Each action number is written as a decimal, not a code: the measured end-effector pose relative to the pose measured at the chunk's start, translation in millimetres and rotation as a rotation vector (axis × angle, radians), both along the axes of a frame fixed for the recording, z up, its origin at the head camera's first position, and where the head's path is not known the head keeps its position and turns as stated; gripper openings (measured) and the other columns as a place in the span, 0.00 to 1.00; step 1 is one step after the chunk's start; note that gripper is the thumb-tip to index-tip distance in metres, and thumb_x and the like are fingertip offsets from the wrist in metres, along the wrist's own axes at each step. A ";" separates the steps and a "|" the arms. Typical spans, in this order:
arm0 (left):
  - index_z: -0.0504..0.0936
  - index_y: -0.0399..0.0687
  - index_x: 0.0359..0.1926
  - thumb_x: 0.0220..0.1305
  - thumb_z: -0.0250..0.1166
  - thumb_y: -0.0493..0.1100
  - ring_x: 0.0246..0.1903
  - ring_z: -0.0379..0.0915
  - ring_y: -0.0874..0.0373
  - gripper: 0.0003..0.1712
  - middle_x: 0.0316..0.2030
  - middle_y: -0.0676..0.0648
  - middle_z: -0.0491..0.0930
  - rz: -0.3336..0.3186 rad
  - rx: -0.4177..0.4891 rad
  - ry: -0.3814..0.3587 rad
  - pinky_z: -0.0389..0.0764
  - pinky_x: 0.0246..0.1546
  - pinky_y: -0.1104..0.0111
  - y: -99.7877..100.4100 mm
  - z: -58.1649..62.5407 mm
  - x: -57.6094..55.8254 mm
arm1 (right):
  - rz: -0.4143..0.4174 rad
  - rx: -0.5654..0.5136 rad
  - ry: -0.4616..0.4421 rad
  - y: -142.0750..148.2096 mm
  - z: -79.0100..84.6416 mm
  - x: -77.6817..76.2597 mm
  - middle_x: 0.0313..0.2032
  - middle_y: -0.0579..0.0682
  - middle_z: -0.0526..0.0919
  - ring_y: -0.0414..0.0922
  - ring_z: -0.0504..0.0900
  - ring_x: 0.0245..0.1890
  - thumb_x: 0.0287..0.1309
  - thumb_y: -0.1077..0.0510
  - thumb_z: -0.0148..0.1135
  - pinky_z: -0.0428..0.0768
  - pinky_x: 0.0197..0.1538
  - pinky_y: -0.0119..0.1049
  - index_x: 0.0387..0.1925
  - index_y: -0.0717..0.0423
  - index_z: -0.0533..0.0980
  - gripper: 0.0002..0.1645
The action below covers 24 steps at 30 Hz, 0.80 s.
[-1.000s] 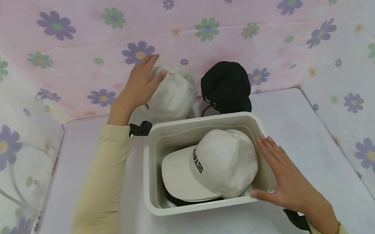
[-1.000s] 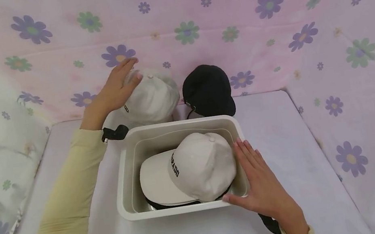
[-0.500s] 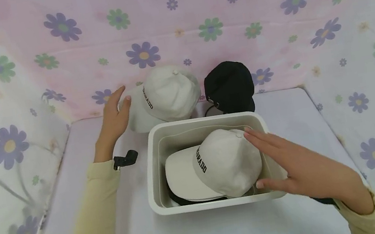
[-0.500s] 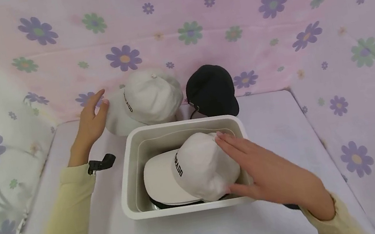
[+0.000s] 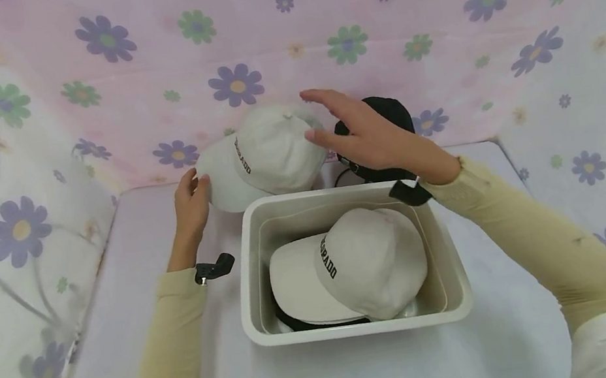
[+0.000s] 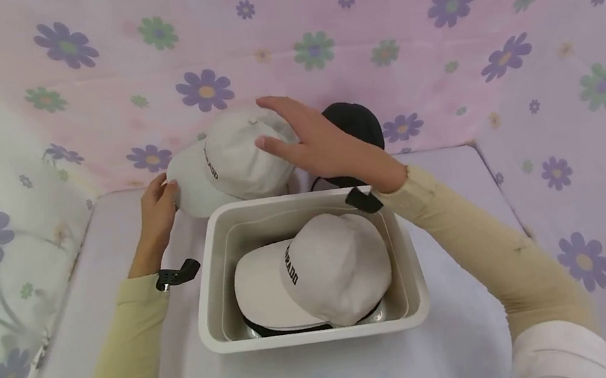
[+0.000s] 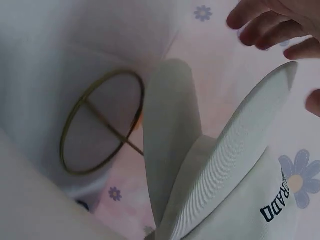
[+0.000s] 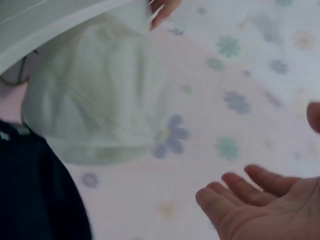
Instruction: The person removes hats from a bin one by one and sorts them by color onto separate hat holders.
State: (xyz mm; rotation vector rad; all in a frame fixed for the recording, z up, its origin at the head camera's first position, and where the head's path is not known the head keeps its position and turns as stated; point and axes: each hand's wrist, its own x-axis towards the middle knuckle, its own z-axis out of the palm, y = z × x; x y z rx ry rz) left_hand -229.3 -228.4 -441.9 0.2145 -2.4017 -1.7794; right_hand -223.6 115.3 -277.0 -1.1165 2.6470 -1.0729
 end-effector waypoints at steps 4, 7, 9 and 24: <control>0.56 0.37 0.78 0.79 0.51 0.47 0.68 0.69 0.43 0.34 0.70 0.33 0.68 0.016 0.180 -0.050 0.73 0.66 0.51 5.8 1.3 -1.8 | -0.131 0.057 -0.210 -16.3 -13.7 -32.9 0.81 0.50 0.44 0.45 0.43 0.81 0.78 0.39 0.44 0.48 0.80 0.46 0.82 0.52 0.41 0.45; 0.56 0.36 0.78 0.78 0.53 0.44 0.70 0.67 0.43 0.34 0.72 0.34 0.65 0.024 0.310 -0.067 0.71 0.67 0.51 11.0 1.8 -5.0 | -0.176 0.076 -0.318 -21.5 -26.6 -47.8 0.82 0.50 0.39 0.45 0.39 0.81 0.78 0.35 0.40 0.45 0.81 0.46 0.82 0.53 0.36 0.47; 0.55 0.37 0.78 0.78 0.55 0.43 0.72 0.64 0.44 0.35 0.74 0.35 0.62 0.025 0.420 -0.089 0.68 0.69 0.52 14.4 1.7 -8.0 | -0.175 0.041 -0.366 -23.8 -35.3 -54.6 0.82 0.52 0.42 0.47 0.42 0.81 0.79 0.37 0.39 0.48 0.80 0.46 0.82 0.55 0.39 0.45; 0.62 0.41 0.74 0.75 0.60 0.40 0.71 0.66 0.49 0.31 0.69 0.42 0.68 0.087 0.655 -0.128 0.70 0.69 0.60 29.2 -15.0 -19.5 | -0.305 -0.096 -0.681 -44.1 -68.0 -79.2 0.78 0.56 0.55 0.50 0.56 0.77 0.79 0.35 0.35 0.54 0.79 0.46 0.79 0.59 0.51 0.43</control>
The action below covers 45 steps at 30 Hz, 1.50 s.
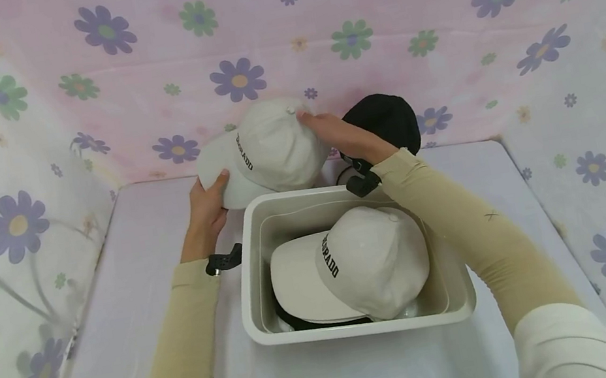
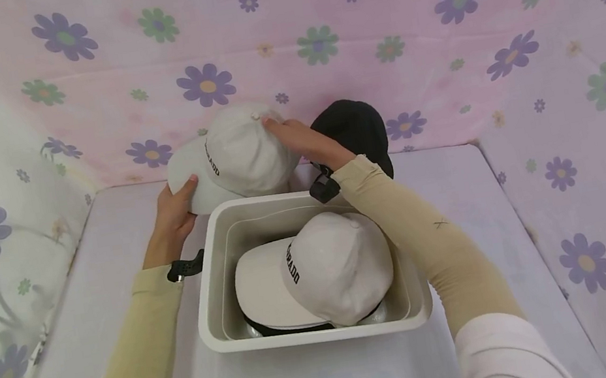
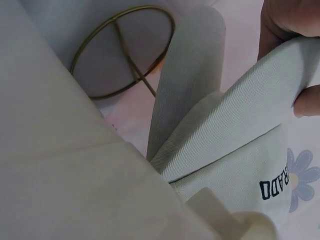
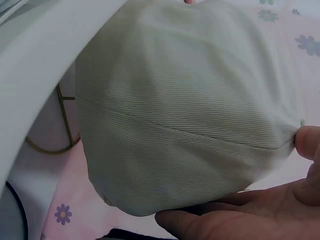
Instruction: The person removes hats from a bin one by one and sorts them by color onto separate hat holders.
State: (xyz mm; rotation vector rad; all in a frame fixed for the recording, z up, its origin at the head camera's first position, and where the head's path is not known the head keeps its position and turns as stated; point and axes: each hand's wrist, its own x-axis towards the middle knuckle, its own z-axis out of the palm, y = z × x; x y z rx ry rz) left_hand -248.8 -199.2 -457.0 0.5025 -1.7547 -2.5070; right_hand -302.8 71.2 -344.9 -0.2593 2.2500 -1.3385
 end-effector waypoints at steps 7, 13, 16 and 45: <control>0.66 0.34 0.70 0.73 0.62 0.39 0.63 0.74 0.50 0.29 0.55 0.47 0.75 0.076 -0.052 0.065 0.75 0.65 0.61 -3.1 -1.1 -5.1 | -0.029 -0.024 -0.088 -6.0 1.2 -7.5 0.80 0.52 0.51 0.47 0.54 0.77 0.78 0.32 0.32 0.52 0.80 0.45 0.80 0.55 0.50 0.44; 0.69 0.33 0.68 0.72 0.64 0.40 0.52 0.79 0.57 0.28 0.47 0.51 0.78 0.140 -0.024 0.102 0.79 0.59 0.67 -10.9 6.2 -7.9 | -0.076 0.042 -0.090 -9.1 9.0 -7.5 0.79 0.52 0.53 0.46 0.55 0.78 0.77 0.33 0.40 0.52 0.80 0.43 0.79 0.57 0.53 0.44; 0.69 0.33 0.68 0.72 0.64 0.40 0.52 0.79 0.58 0.29 0.48 0.51 0.79 0.134 0.030 0.112 0.81 0.56 0.70 -14.1 12.1 -8.2 | -0.106 0.068 -0.064 -7.3 14.6 -4.3 0.77 0.54 0.57 0.47 0.59 0.76 0.76 0.34 0.43 0.57 0.78 0.43 0.76 0.60 0.58 0.43; 0.69 0.41 0.66 0.75 0.59 0.42 0.52 0.78 0.60 0.22 0.52 0.49 0.78 0.019 0.288 0.198 0.82 0.49 0.74 -14.2 43.8 -13.2 | -0.111 -0.060 -0.148 3.2 29.1 1.4 0.49 0.50 0.69 0.43 0.68 0.38 0.74 0.31 0.43 0.69 0.42 0.34 0.65 0.57 0.64 0.37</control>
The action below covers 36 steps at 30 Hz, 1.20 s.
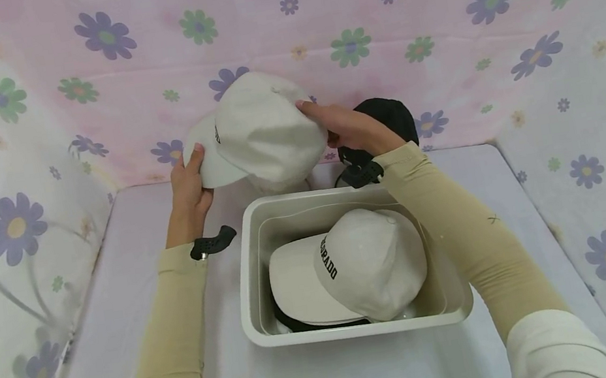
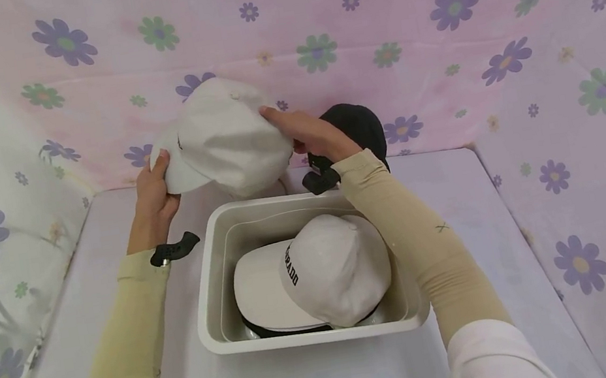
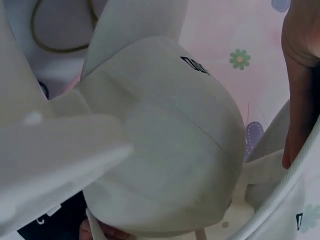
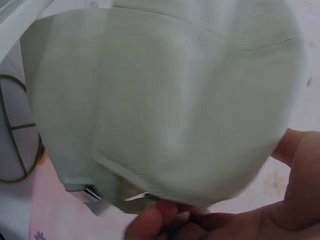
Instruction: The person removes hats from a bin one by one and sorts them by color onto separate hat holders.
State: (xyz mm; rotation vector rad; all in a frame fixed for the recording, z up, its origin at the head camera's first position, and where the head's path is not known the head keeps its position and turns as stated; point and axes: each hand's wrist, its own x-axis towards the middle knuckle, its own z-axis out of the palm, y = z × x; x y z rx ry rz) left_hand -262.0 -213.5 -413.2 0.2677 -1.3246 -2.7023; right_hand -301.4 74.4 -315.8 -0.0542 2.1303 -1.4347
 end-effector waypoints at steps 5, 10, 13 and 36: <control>0.71 0.43 0.61 0.74 0.59 0.40 0.48 0.79 0.61 0.18 0.50 0.49 0.78 0.014 0.019 -0.002 0.83 0.46 0.74 -0.5 3.7 -1.4 | -0.061 -0.217 0.049 1.8 0.9 -2.8 0.66 0.55 0.69 0.46 0.74 0.58 0.77 0.42 0.48 0.74 0.66 0.38 0.73 0.59 0.62 0.35; 0.71 0.42 0.58 0.74 0.59 0.40 0.47 0.80 0.61 0.16 0.49 0.48 0.78 0.026 -0.005 -0.004 0.84 0.46 0.74 -1.6 6.3 -3.1 | -0.132 -0.353 0.054 2.9 3.7 -5.9 0.67 0.57 0.71 0.51 0.75 0.61 0.75 0.43 0.53 0.73 0.69 0.45 0.74 0.57 0.62 0.36; 0.71 0.40 0.59 0.74 0.61 0.39 0.47 0.80 0.61 0.17 0.49 0.48 0.78 0.033 0.003 -0.017 0.84 0.45 0.74 -3.1 8.5 -4.2 | -0.140 -0.346 0.081 2.9 4.6 -6.4 0.63 0.55 0.74 0.50 0.77 0.57 0.73 0.42 0.56 0.76 0.66 0.46 0.72 0.57 0.65 0.36; 0.63 0.37 0.74 0.74 0.62 0.45 0.40 0.79 0.65 0.34 0.43 0.53 0.77 -0.079 -0.328 -0.320 0.82 0.34 0.78 -3.3 -56.8 -12.7 | 0.001 0.081 0.020 -6.7 -26.3 -10.1 0.64 0.58 0.68 0.49 0.76 0.55 0.63 0.37 0.66 0.78 0.60 0.41 0.71 0.63 0.56 0.50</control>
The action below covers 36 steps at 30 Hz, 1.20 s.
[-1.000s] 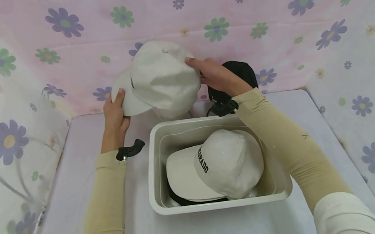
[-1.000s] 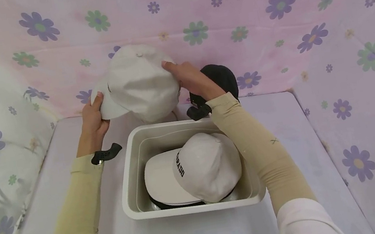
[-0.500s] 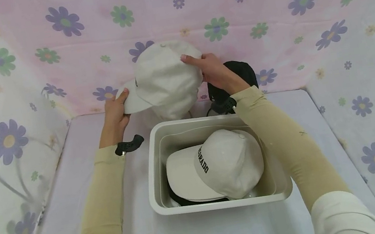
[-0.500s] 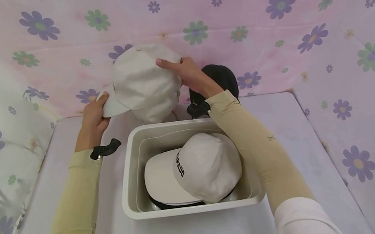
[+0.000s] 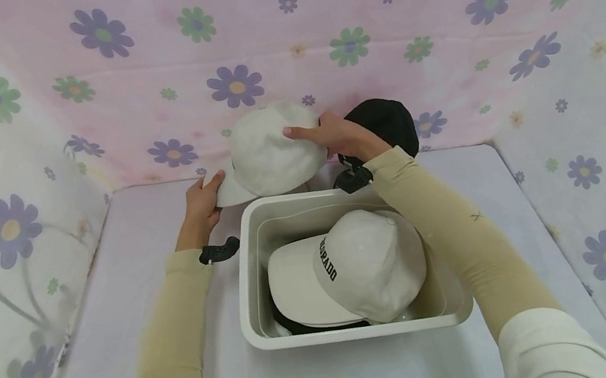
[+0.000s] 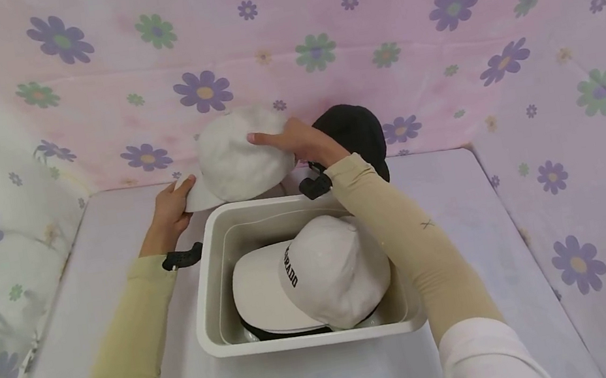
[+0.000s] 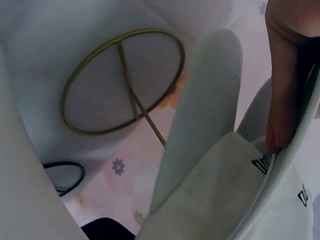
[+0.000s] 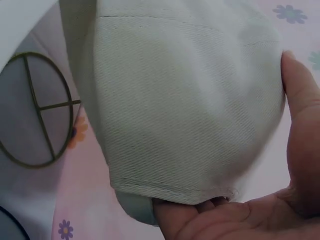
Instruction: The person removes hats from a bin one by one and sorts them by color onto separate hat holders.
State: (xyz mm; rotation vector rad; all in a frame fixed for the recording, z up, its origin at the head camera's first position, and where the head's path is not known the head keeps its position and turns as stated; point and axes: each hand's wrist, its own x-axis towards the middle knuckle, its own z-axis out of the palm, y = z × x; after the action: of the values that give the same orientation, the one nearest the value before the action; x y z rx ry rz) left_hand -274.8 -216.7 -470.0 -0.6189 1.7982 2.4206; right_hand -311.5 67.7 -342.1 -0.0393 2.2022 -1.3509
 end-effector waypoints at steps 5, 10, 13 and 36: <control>0.60 0.38 0.74 0.72 0.64 0.39 0.47 0.76 0.61 0.35 0.50 0.52 0.73 -0.158 0.036 0.085 0.83 0.42 0.76 -4.4 -8.9 11.3 | 0.047 0.036 0.057 2.3 -3.6 4.1 0.62 0.58 0.69 0.50 0.74 0.56 0.63 0.40 0.67 0.76 0.59 0.41 0.70 0.63 0.57 0.48; 0.54 0.45 0.77 0.67 0.66 0.29 0.51 0.73 0.58 0.44 0.58 0.48 0.66 -0.292 -0.056 0.141 0.83 0.46 0.74 -10.4 -13.3 21.0 | 0.080 0.044 0.122 3.7 -11.4 8.4 0.63 0.60 0.65 0.51 0.72 0.58 0.59 0.43 0.72 0.76 0.60 0.42 0.69 0.62 0.54 0.51; 0.50 0.50 0.80 0.64 0.69 0.29 0.54 0.69 0.56 0.51 0.62 0.45 0.62 -0.290 -0.169 0.137 0.84 0.49 0.69 -12.5 -14.4 22.7 | 0.094 0.096 0.140 3.3 -12.8 11.0 0.66 0.61 0.61 0.52 0.69 0.62 0.58 0.42 0.72 0.74 0.64 0.44 0.72 0.62 0.47 0.58; 0.55 0.45 0.78 0.73 0.63 0.45 0.68 0.64 0.51 0.40 0.67 0.44 0.65 -0.160 0.047 -0.003 0.70 0.69 0.63 0.2 -38.4 23.5 | 0.210 0.279 0.270 4.1 -20.1 10.6 0.71 0.62 0.57 0.51 0.62 0.70 0.52 0.39 0.77 0.65 0.73 0.46 0.77 0.65 0.36 0.74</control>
State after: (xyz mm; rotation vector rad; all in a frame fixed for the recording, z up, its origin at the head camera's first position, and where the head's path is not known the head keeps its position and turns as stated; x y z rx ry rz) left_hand -251.3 -216.5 -508.3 -0.4560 1.7124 2.3477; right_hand -300.9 71.9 -362.2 -0.3575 2.5102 -0.9608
